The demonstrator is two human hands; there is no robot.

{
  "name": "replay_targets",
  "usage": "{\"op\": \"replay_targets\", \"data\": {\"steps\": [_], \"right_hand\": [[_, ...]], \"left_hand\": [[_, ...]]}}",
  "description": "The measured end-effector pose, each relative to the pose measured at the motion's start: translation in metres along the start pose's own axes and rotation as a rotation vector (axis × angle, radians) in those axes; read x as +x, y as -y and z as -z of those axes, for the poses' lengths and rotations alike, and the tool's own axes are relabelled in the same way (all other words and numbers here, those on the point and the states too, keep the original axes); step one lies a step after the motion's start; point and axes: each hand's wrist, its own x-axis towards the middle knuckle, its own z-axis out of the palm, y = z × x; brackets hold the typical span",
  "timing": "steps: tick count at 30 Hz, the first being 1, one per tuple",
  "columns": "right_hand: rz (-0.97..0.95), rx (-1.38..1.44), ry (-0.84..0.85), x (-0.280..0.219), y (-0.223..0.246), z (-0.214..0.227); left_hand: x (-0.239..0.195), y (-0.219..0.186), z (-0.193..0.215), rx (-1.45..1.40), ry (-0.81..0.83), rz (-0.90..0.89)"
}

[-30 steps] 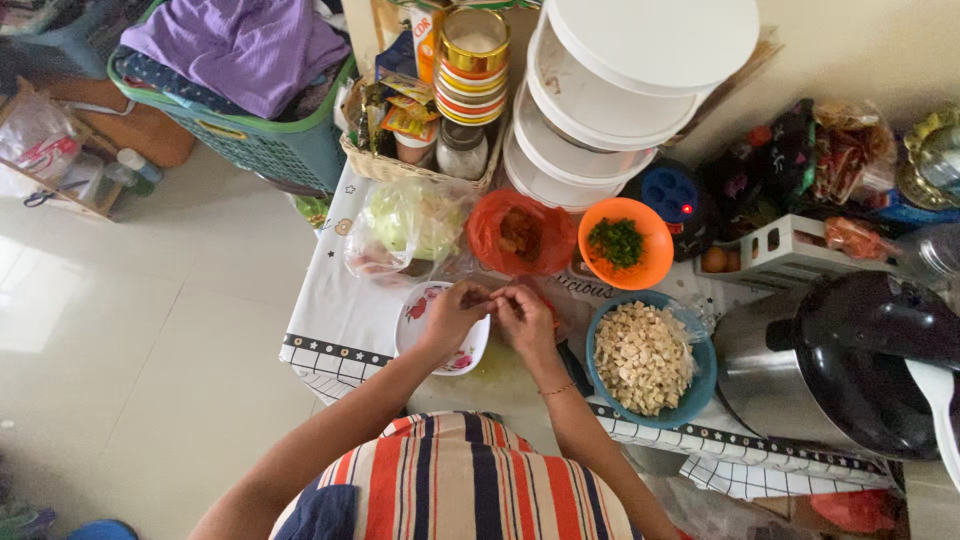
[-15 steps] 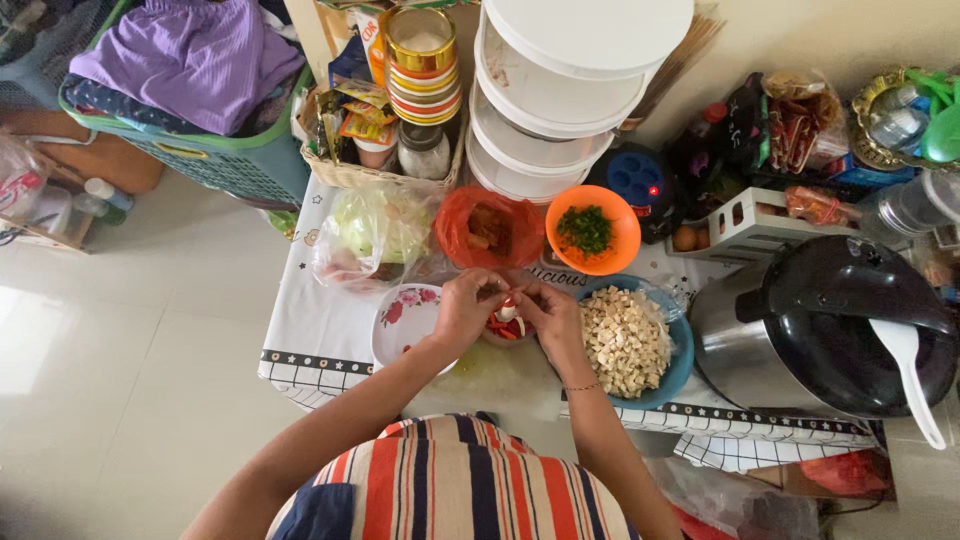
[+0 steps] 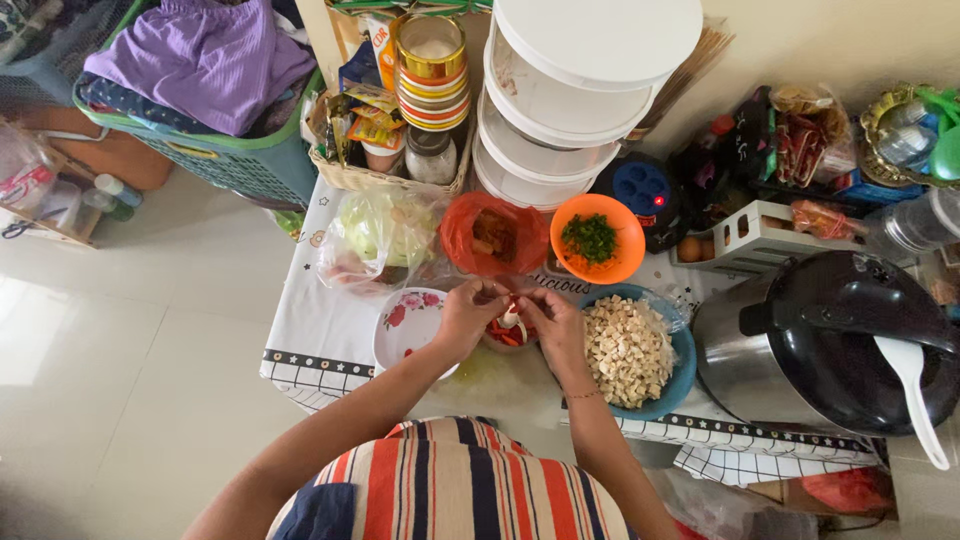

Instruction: The person trims the stems off several red chili peppers using a knife on a small cutting board and places the peppers into a bowl.

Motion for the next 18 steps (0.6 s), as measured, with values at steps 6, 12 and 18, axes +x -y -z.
{"op": "replay_targets", "data": {"steps": [6, 12, 18], "right_hand": [[0.025, -0.020, 0.130, 0.009, 0.003, 0.006], [0.033, -0.113, 0.113, 0.008, -0.005, 0.001], [-0.123, 0.393, 0.240, 0.014, -0.032, 0.003]], "left_hand": [[-0.004, -0.022, 0.002, 0.372, 0.005, -0.133], [-0.008, -0.033, -0.001, 0.396, -0.001, -0.179], [-0.001, -0.021, 0.010, 0.083, 0.144, 0.047]]}}
